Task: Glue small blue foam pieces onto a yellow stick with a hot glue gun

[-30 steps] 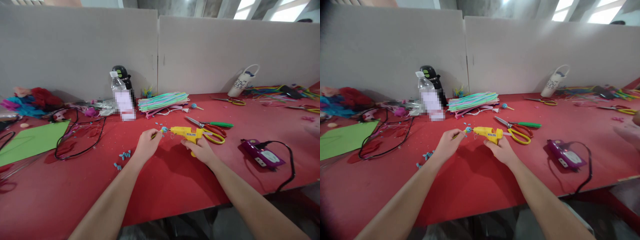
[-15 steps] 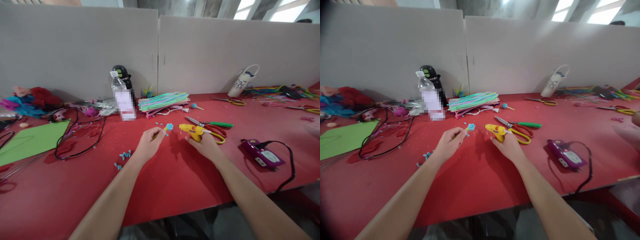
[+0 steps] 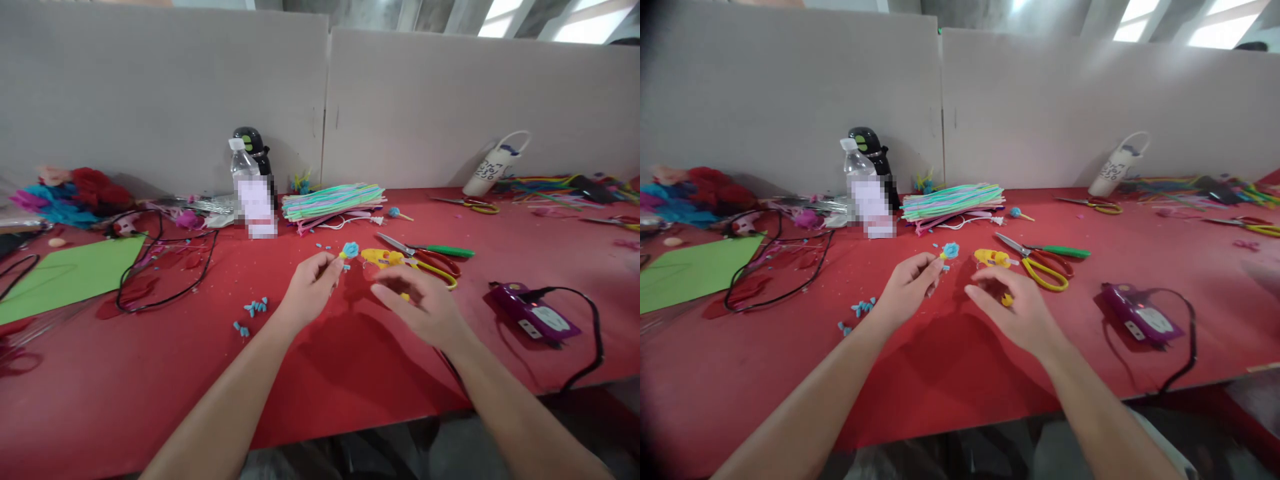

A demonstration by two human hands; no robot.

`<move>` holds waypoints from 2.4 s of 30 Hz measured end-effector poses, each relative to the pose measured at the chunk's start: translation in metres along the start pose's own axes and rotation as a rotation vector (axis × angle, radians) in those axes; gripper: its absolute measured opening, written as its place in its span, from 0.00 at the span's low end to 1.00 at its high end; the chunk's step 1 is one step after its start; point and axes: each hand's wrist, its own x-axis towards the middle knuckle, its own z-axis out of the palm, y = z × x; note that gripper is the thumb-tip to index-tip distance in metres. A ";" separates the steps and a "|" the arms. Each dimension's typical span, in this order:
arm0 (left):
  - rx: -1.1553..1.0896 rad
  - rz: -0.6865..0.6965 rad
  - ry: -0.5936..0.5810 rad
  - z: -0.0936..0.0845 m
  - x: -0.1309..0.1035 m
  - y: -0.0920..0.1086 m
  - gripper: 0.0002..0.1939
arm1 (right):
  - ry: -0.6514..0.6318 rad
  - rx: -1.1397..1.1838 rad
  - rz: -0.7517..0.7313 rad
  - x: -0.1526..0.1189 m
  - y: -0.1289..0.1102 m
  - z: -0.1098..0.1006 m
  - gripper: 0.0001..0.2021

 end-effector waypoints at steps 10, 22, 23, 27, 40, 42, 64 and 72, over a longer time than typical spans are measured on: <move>0.025 -0.005 -0.030 0.009 -0.005 0.008 0.16 | 0.169 0.281 0.121 0.008 -0.016 0.045 0.09; -0.037 -0.023 -0.023 0.008 -0.004 0.004 0.18 | 0.146 0.298 0.168 0.004 -0.010 0.041 0.08; -0.048 -0.029 -0.022 0.008 -0.004 0.004 0.18 | 0.148 0.310 0.173 0.004 -0.009 0.040 0.08; -0.048 -0.031 -0.023 0.008 -0.004 0.005 0.18 | 0.140 0.330 0.148 0.004 -0.013 0.041 0.10; -0.211 -0.094 0.011 0.006 -0.002 0.006 0.16 | 0.102 0.472 0.185 0.005 -0.013 0.042 0.09; -0.218 -0.100 0.007 0.007 -0.001 0.005 0.16 | 0.090 0.528 0.200 0.005 -0.011 0.044 0.09; -0.302 -0.223 -0.078 0.011 -0.005 0.005 0.22 | 0.300 0.120 -0.126 -0.002 -0.009 0.055 0.01; -0.363 -0.294 -0.097 0.009 -0.005 0.008 0.19 | 0.341 -0.114 -0.376 0.000 -0.005 0.055 0.07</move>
